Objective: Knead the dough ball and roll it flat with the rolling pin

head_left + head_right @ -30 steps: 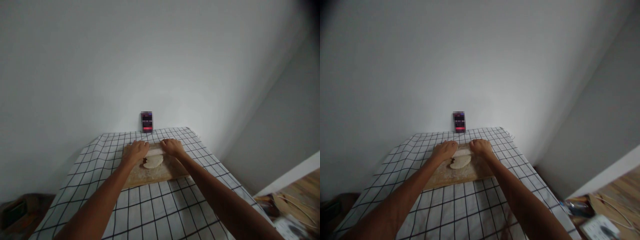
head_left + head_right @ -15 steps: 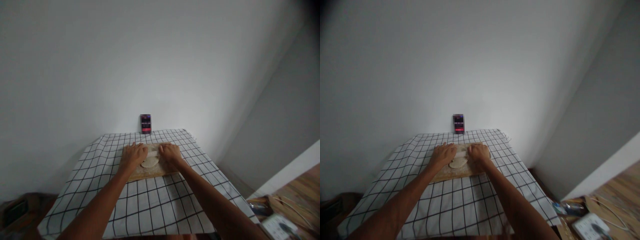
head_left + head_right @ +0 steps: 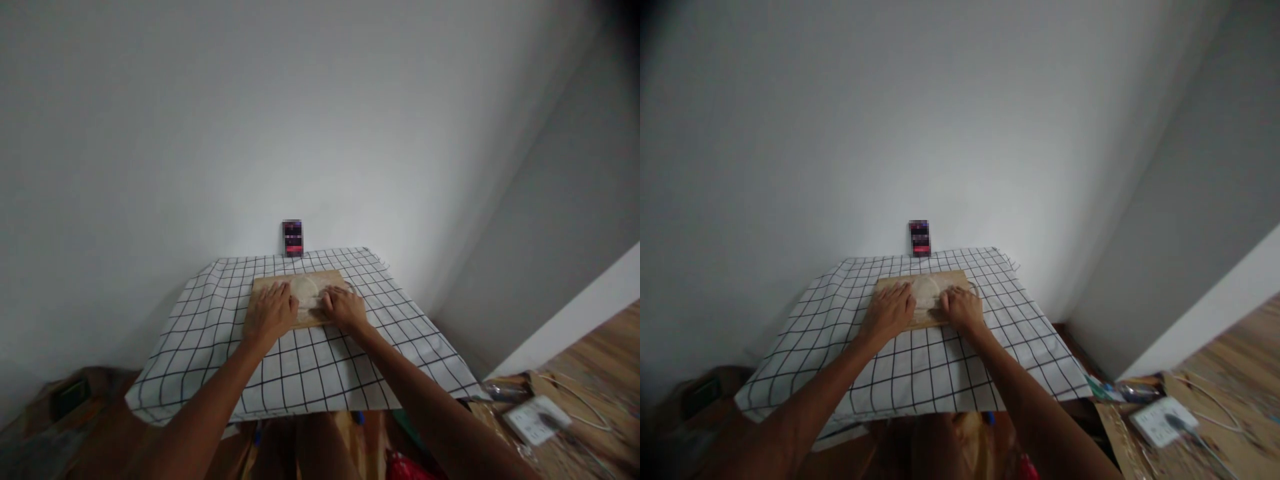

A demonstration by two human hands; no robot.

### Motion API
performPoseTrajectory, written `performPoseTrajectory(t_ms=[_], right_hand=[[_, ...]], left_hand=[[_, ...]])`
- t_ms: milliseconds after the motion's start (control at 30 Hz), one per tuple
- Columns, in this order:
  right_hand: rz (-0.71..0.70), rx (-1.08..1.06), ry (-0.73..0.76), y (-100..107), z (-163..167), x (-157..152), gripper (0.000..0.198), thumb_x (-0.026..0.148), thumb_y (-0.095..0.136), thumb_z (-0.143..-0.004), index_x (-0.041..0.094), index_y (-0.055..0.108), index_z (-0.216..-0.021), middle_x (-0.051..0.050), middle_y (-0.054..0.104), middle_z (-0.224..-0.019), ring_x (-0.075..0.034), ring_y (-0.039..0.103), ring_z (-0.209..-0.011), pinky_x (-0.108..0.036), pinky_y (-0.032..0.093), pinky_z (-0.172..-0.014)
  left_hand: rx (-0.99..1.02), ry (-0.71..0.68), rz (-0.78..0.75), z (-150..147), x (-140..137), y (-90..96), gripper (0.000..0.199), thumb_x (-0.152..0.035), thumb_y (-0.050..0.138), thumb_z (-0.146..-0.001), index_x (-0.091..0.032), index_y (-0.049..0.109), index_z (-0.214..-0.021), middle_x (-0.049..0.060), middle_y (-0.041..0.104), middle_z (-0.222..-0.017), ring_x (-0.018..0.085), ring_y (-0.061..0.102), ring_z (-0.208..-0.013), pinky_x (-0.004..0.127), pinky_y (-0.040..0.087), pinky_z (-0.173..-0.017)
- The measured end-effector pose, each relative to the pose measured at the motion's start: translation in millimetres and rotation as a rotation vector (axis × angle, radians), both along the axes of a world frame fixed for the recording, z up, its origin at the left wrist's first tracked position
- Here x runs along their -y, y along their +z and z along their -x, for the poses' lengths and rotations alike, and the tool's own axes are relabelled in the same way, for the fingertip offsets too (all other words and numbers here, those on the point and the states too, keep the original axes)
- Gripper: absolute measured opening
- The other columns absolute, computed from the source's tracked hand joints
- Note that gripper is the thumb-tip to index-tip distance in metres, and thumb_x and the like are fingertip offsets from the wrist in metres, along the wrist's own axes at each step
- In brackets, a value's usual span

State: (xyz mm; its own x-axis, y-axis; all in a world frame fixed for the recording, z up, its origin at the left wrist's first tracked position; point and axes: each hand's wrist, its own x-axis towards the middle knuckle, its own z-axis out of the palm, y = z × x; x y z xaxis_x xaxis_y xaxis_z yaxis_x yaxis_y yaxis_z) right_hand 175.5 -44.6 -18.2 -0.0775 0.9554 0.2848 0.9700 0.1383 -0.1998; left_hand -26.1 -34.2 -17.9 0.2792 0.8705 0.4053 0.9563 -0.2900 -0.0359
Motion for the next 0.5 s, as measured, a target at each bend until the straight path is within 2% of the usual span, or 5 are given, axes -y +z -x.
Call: performPoseTrajectory(t_ms=[100, 267, 367, 500], right_hand=[[0.0, -0.019, 0.007, -1.4, -0.2, -3.7, 0.045, 0.037, 0.031, -0.11, 0.026, 0.073, -0.119, -0.005, 0.071, -0.135, -0.021, 0.069, -0.115, -0.03, 0.051, -0.092], [0.042, -0.006, -0.006, 4.1, -0.3, -25.4, 0.045, 0.035, 0.031, -0.108, 0.022, 0.073, -0.117, -0.008, 0.073, -0.13, -0.023, 0.07, -0.112, -0.033, 0.051, -0.092], [0.1, -0.002, 0.007, 10.1, -1.7, -40.2, 0.048, 0.035, 0.029, -0.107, 0.021, 0.074, -0.118, -0.01, 0.073, -0.132, -0.026, 0.069, -0.115, -0.036, 0.051, -0.093], [0.189, 0.015, 0.005, 17.8, -2.6, -57.4, 0.052, 0.037, 0.027, -0.106, 0.021, 0.074, -0.122, -0.011, 0.071, -0.136, -0.028, 0.068, -0.119, -0.039, 0.05, -0.096]], left_hand=[[0.011, 0.019, 0.009, -0.9, -2.0, -1.2, 0.048, -0.029, 0.037, -0.103, -0.01, 0.061, -0.14, 0.016, 0.064, -0.148, 0.029, 0.053, -0.143, 0.049, 0.035, -0.123], [0.001, 0.019, 0.05, -5.6, -19.6, 4.8, 0.045, -0.029, 0.034, -0.105, -0.01, 0.068, -0.127, 0.017, 0.072, -0.135, 0.03, 0.059, -0.135, 0.05, 0.038, -0.118], [-0.005, 0.017, 0.094, -8.2, -31.1, 13.2, 0.044, -0.029, 0.034, -0.105, -0.011, 0.072, -0.116, 0.018, 0.074, -0.128, 0.03, 0.063, -0.127, 0.049, 0.041, -0.114], [0.021, 0.024, 0.157, -7.6, -43.6, 21.8, 0.04, -0.028, 0.035, -0.104, -0.014, 0.072, -0.115, 0.015, 0.074, -0.129, 0.027, 0.064, -0.125, 0.043, 0.044, -0.111]])
